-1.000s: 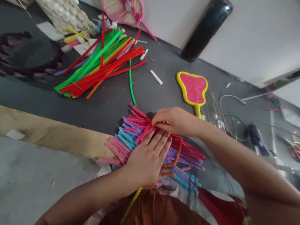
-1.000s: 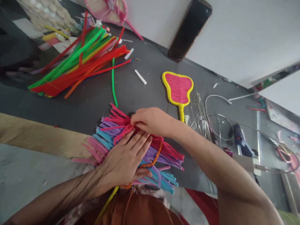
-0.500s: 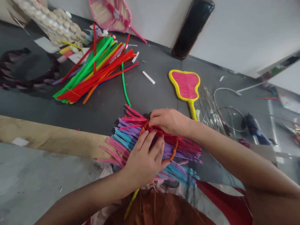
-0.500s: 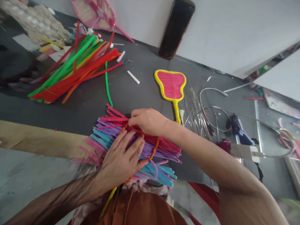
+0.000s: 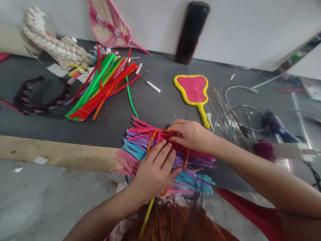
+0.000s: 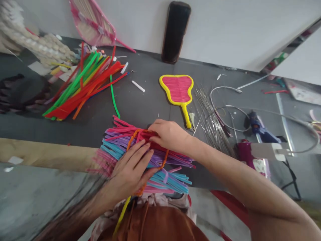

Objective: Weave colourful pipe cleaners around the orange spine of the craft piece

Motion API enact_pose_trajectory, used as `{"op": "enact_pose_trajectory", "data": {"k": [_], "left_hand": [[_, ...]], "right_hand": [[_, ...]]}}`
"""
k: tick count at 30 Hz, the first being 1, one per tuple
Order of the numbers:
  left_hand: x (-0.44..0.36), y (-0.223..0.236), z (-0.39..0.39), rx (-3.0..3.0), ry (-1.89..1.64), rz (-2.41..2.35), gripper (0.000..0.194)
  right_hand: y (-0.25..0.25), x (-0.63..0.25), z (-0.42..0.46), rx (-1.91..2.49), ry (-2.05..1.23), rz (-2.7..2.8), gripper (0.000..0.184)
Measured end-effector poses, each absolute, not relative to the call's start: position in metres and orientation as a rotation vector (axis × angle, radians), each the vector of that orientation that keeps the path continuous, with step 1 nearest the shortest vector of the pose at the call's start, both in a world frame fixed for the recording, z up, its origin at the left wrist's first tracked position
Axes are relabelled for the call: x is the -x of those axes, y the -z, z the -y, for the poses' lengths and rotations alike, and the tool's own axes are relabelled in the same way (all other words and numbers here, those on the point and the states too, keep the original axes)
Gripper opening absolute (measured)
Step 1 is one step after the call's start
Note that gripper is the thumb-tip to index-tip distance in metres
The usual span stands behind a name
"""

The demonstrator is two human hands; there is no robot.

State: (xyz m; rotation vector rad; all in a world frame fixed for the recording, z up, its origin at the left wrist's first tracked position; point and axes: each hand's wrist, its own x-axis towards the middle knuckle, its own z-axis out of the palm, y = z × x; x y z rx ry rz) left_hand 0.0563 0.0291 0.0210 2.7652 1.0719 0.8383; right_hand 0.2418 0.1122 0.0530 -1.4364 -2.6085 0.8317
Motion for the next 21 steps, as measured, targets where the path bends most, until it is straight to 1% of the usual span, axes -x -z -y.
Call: {"op": "enact_pose_trajectory", "data": {"k": [2, 3, 6, 9, 12, 16, 21], "left_hand": [[-0.050, -0.028, -0.030, -2.685, -0.885, -1.084, 0.029], [-0.045, -0.033, -0.031, -2.633, -0.884, -1.108, 0.029], [-0.027, -0.045, -0.036, -2.494, -0.816, -1.183, 0.037], [-0.006, -0.053, -0.046, -2.465, -0.751, -1.147, 0.046], [0.009, -0.055, -0.062, -2.579, -0.625, -1.069, 0.047], [0.012, -0.054, -0.086, -2.918, -0.412, -0.933, 0.039], [-0.003, -0.050, -0.100, -3.134, -0.313, -0.758, 0.031]], "right_hand": [[-0.051, -0.241, -0.111, 1.435, -0.829, 2.593, 0.021], [-0.051, -0.242, -0.111, 1.432, -0.826, 2.588, 0.021], [-0.050, -0.243, -0.111, 1.427, -0.819, 2.592, 0.021], [-0.051, -0.244, -0.111, 1.424, -0.842, 2.601, 0.023], [-0.053, -0.245, -0.112, 1.400, -0.860, 2.611, 0.023], [-0.058, -0.246, -0.114, 1.356, -0.916, 2.614, 0.022], [-0.067, -0.243, -0.116, 1.418, -0.972, 2.665, 0.023]]}}
